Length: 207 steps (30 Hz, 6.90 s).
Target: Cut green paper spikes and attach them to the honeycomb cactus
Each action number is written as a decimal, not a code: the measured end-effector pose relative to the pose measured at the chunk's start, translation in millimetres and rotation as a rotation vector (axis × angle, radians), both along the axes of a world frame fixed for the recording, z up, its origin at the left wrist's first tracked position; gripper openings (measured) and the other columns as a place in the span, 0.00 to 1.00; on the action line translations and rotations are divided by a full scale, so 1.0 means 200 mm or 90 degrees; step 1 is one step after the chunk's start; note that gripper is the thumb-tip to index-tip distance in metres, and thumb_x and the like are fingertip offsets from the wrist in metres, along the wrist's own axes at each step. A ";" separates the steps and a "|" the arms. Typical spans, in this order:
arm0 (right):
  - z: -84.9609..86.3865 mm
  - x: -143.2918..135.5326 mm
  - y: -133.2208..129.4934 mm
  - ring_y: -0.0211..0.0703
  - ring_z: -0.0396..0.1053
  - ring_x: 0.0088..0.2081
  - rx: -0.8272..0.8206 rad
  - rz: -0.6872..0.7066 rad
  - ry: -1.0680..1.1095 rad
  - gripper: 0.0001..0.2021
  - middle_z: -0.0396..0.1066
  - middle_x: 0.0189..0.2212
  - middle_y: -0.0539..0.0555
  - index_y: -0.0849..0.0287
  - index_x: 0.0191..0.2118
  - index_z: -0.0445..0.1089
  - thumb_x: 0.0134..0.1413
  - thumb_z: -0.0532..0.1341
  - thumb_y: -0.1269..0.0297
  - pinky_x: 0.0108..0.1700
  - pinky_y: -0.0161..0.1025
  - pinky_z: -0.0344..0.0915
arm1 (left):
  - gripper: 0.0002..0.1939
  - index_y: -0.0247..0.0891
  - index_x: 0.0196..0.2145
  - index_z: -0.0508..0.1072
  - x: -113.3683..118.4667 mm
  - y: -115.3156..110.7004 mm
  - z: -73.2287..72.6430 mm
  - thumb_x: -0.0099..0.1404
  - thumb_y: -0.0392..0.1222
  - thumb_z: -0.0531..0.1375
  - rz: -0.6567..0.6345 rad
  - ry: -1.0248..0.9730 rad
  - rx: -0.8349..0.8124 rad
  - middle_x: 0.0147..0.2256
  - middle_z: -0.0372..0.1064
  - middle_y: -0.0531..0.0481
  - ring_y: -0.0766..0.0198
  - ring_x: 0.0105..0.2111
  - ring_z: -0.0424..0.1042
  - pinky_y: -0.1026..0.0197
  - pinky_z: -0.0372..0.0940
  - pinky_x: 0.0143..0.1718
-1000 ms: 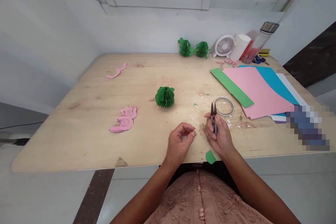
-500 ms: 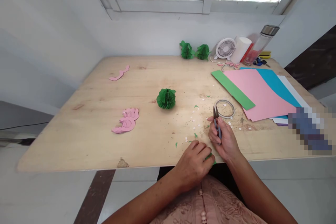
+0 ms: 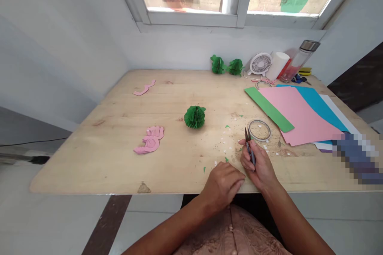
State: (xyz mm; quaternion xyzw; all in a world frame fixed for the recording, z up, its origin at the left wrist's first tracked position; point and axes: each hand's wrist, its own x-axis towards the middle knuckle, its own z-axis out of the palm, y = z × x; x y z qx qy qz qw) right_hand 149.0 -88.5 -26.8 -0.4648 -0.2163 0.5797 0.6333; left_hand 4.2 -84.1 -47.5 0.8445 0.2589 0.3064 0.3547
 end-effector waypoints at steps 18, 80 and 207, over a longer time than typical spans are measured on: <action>0.08 -0.11 -0.05 0.27 0.40 0.16 -0.045 0.138 0.004 0.13 0.55 0.16 0.42 0.61 0.35 0.68 0.51 0.63 0.55 0.17 0.29 0.35 | 0.27 0.37 0.52 0.62 -0.10 0.23 0.26 0.56 0.42 0.63 0.139 -0.221 -0.541 0.19 0.62 0.60 0.69 0.22 0.62 0.64 0.59 0.28; 0.06 -0.23 -0.07 0.30 0.41 0.17 -0.021 0.046 -0.031 0.18 0.55 0.16 0.44 0.60 0.33 0.69 0.56 0.57 0.48 0.18 0.31 0.37 | 0.09 0.36 0.27 0.69 0.03 0.15 0.26 0.51 0.37 0.66 0.325 -0.537 -0.741 0.25 0.72 0.52 0.66 0.28 0.70 0.61 0.64 0.38; 0.06 -0.24 -0.11 0.31 0.40 0.16 -0.086 0.078 -0.093 0.17 0.50 0.13 0.41 0.60 0.31 0.66 0.56 0.57 0.48 0.18 0.32 0.36 | 0.17 0.38 0.43 0.65 -0.08 0.23 0.31 0.55 0.37 0.61 0.280 -0.285 -0.481 0.25 0.65 0.55 0.66 0.28 0.66 0.63 0.60 0.34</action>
